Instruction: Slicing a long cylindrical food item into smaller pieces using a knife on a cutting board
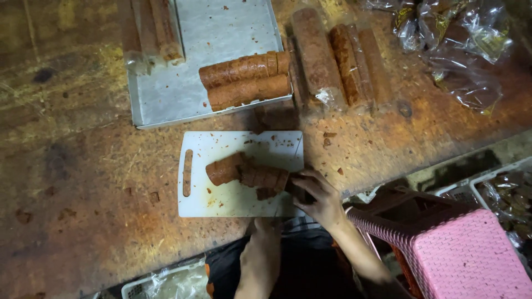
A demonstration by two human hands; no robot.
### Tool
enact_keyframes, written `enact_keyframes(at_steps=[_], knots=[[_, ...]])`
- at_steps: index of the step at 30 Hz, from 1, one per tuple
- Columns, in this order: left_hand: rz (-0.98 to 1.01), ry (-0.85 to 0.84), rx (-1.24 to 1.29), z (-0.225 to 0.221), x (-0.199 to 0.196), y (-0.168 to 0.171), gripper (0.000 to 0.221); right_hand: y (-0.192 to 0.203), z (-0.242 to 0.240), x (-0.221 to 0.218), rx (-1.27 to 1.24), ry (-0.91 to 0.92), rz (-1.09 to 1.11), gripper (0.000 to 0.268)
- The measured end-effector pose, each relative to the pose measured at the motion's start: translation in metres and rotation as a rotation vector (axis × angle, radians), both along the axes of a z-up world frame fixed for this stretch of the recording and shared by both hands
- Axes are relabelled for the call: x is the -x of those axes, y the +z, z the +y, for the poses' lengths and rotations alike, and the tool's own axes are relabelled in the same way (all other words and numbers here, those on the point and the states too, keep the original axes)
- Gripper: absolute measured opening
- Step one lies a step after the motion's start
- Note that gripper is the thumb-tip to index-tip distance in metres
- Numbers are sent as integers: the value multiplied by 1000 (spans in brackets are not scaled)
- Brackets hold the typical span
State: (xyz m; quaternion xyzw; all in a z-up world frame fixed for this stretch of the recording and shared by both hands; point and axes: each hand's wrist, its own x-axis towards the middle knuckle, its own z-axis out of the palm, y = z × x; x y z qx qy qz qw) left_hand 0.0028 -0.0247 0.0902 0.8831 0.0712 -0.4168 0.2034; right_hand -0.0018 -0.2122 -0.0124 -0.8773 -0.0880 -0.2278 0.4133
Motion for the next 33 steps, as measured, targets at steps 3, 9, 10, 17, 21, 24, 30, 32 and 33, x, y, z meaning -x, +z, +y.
enact_keyframes(at_steps=[3, 9, 10, 17, 21, 24, 30, 32, 33], knots=[[492, 149, -71, 2, -11, 53, 42, 6, 3, 0, 35, -46, 4, 43], [283, 114, -308, 22, 40, -14, 50, 22, 6, -7, -48, -34, -3, 33], [316, 94, -301, 19, 34, -6, 44, 23, 4, -8, -63, -16, 16, 33], [178, 69, -10, 8, 9, -4, 35, 9, 0, -8, -70, -5, 45, 38], [-232, -124, -117, 7, 35, -102, 29, 12, 1, -4, -86, -37, 77, 38], [-703, -327, -198, 13, 30, -78, 36, 0, -6, -2, -45, -150, 223, 47], [10, 449, -116, 71, 13, -40, 45, 46, 3, -12, -48, 18, 441, 59], [-487, 421, -237, 97, -1, -27, 60, 78, 14, -17, 58, 37, 675, 66], [-485, 423, -235, 113, -8, -34, 60, 69, 16, -16, 61, 38, 676, 66]])
